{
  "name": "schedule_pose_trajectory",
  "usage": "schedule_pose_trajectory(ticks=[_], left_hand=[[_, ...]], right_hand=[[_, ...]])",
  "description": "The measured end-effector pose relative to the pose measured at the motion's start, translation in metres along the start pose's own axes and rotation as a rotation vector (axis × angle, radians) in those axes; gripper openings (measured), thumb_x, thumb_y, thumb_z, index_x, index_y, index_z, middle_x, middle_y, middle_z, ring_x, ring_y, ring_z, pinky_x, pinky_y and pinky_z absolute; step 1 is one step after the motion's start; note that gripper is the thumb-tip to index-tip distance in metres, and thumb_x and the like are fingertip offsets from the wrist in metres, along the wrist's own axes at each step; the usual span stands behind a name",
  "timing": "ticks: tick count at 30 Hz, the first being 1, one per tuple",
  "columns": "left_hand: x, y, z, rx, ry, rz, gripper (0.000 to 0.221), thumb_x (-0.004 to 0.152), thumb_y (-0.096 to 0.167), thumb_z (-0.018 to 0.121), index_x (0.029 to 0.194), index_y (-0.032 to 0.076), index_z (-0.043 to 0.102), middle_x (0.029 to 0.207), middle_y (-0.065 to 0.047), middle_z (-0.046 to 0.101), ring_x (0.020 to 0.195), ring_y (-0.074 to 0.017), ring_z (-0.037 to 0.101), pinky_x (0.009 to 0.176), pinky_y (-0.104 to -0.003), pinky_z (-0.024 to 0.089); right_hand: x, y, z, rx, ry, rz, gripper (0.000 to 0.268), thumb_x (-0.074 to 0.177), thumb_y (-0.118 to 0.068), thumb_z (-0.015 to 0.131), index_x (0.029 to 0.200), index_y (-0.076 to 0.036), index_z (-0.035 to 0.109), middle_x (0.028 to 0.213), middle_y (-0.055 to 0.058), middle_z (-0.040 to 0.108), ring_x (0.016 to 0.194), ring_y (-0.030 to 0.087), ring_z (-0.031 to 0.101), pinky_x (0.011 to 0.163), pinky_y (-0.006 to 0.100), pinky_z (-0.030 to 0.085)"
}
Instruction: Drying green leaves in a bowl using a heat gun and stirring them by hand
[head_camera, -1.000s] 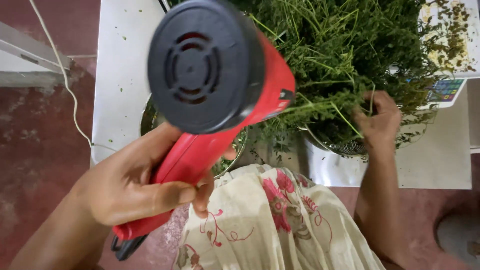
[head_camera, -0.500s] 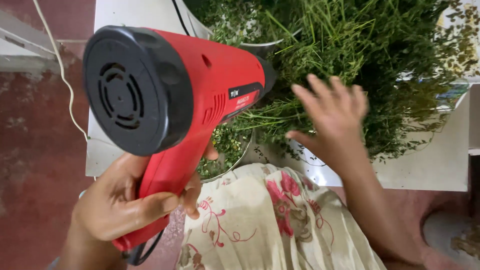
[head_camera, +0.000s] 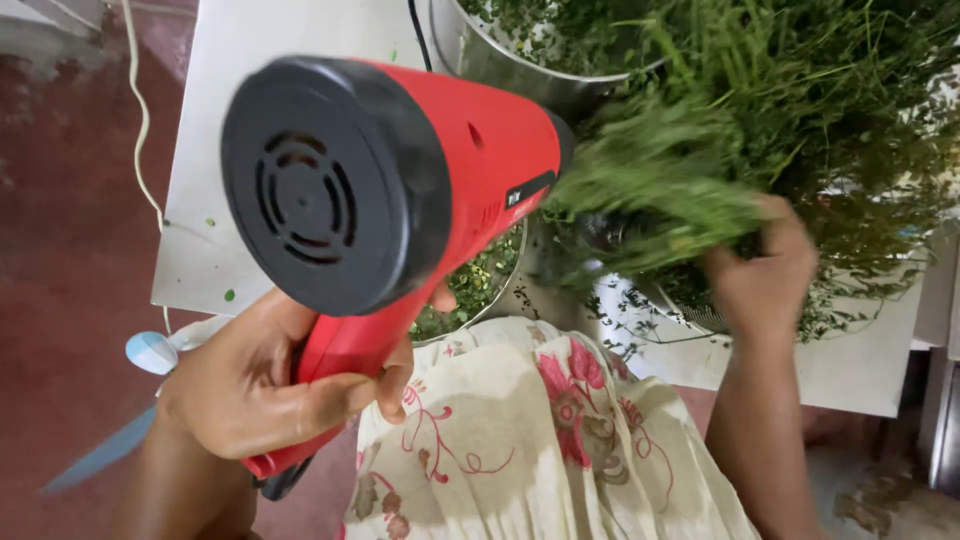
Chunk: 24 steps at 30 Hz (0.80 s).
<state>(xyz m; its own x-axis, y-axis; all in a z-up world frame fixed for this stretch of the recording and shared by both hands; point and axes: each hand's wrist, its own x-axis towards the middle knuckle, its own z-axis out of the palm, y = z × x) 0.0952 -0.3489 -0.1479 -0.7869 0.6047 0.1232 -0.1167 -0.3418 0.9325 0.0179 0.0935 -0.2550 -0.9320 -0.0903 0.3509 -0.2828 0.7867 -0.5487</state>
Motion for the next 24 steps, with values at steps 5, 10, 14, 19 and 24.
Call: schedule_pose_trajectory(ticks=[5,10,14,19,24], left_hand=[[0.003,-0.004,-0.002,-0.052,-0.029,-0.023,0.046,0.098,0.013,0.057,0.138,-0.008,0.044,0.115,-0.017,0.057,0.078,-0.0212,0.064,0.07,-0.036,0.061],[0.008,-0.006,-0.003,-0.089,-0.095,-0.077,0.054,0.098,0.016,0.058,0.143,-0.01,0.042,0.089,-0.013,0.063,0.08,-0.0216,0.068,0.075,-0.035,0.059],[0.015,-0.003,-0.006,-0.105,-0.126,-0.127,0.045,0.098,0.017,0.056,0.136,-0.005,0.046,0.088,-0.013,0.063,0.077,-0.0179,0.066,0.068,-0.033,0.056],[0.015,-0.007,-0.01,-0.087,-0.182,-0.102,0.046,0.099,0.018,0.055,0.137,-0.006,0.044,0.085,-0.013,0.06,0.076,-0.0173,0.065,0.069,-0.033,0.055],[0.014,-0.014,-0.011,-0.051,-0.039,-0.134,0.051,0.095,0.018,0.06,0.138,-0.002,0.041,0.101,-0.012,0.055,0.076,-0.0191,0.064,0.065,-0.034,0.058]], right_hand=[[-0.007,0.03,-0.012,0.456,0.224,0.332,0.031,0.103,-0.011,0.071,0.132,-0.011,0.062,0.131,0.01,0.065,0.125,0.029,0.06,0.107,0.053,0.055],[-0.013,0.036,-0.014,0.505,0.309,0.155,0.042,0.109,0.002,0.067,0.146,-0.009,0.051,0.146,0.02,0.055,0.14,0.045,0.053,0.118,0.062,0.054],[-0.027,0.06,-0.014,0.452,0.401,0.244,0.039,0.115,-0.001,0.061,0.149,-0.013,0.046,0.149,0.017,0.049,0.142,0.041,0.047,0.115,0.058,0.043],[-0.026,0.048,-0.015,0.444,0.412,0.239,0.039,0.116,-0.003,0.06,0.15,-0.015,0.044,0.15,0.014,0.05,0.142,0.041,0.047,0.124,0.065,0.042],[-0.034,0.086,-0.014,0.484,0.383,0.199,0.044,0.116,0.002,0.056,0.154,-0.015,0.038,0.153,0.018,0.043,0.143,0.045,0.044,0.123,0.067,0.043]])
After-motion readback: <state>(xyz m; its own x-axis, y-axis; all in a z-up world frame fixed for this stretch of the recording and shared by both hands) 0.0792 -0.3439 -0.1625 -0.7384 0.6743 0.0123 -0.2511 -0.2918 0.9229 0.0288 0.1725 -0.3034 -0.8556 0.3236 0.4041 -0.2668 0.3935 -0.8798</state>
